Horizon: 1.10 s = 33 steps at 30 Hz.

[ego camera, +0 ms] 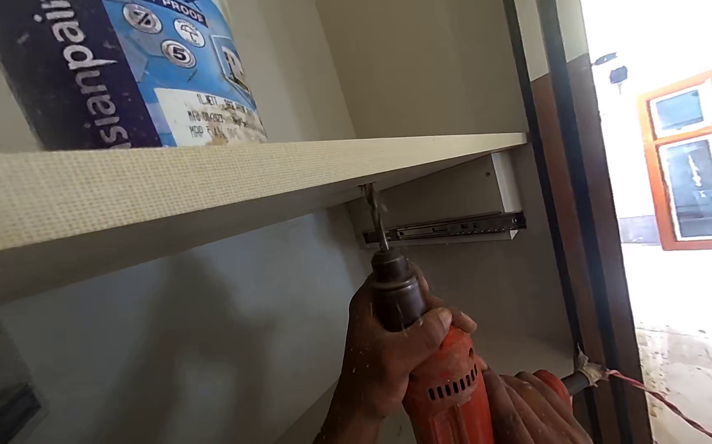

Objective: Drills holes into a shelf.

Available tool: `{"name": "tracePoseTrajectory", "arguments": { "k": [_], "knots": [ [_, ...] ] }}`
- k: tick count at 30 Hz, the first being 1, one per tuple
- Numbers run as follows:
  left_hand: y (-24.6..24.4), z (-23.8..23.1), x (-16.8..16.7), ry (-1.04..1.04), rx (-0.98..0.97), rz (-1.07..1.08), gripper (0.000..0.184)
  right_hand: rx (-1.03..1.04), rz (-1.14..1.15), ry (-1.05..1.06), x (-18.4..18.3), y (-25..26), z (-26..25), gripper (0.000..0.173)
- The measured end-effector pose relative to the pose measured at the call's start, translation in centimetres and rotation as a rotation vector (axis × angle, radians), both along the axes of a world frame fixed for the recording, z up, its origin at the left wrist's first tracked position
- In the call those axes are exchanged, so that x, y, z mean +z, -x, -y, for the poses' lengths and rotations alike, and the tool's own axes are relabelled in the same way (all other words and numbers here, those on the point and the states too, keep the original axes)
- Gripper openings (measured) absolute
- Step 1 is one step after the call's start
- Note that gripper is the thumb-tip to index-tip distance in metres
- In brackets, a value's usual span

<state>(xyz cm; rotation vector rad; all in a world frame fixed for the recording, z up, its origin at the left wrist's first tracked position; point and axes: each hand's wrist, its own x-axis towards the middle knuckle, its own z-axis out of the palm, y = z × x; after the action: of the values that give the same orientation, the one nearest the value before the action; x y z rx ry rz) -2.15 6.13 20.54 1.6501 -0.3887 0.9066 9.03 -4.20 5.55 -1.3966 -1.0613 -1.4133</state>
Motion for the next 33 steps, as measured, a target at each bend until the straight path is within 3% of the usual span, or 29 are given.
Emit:
{"name": "tracePoseTrajectory", "arguments": {
  "k": [9, 15, 20, 25, 33],
  "knots": [
    [0.1, 0.0, -0.6, 0.004, 0.022, 0.037, 0.029, 0.054, 0.001, -0.023, -0.6, -0.2, -0.8, 0.058],
    [-0.1, -1.6, -4.0, 0.026, 0.034, 0.017, 0.034, 0.089, -0.001, 0.01, -3.8, -0.5, -1.9, 0.058],
    [1.1, -2.1, -2.8, 0.098, -0.079, -0.077, 0.034, 0.05, 0.035, 0.045, -3.7, -0.5, -1.1, 0.056],
    [1.4, -0.2, -2.3, 0.093, 0.06, -0.114, 0.026, 0.021, 0.028, 0.003, -3.8, 0.1, -0.7, 0.056],
    [1.2, 1.0, -1.2, 0.134, 0.13, -0.129, 0.02, -0.015, 0.008, 0.001, -3.0, 0.6, -0.1, 0.054]
  ]
}}
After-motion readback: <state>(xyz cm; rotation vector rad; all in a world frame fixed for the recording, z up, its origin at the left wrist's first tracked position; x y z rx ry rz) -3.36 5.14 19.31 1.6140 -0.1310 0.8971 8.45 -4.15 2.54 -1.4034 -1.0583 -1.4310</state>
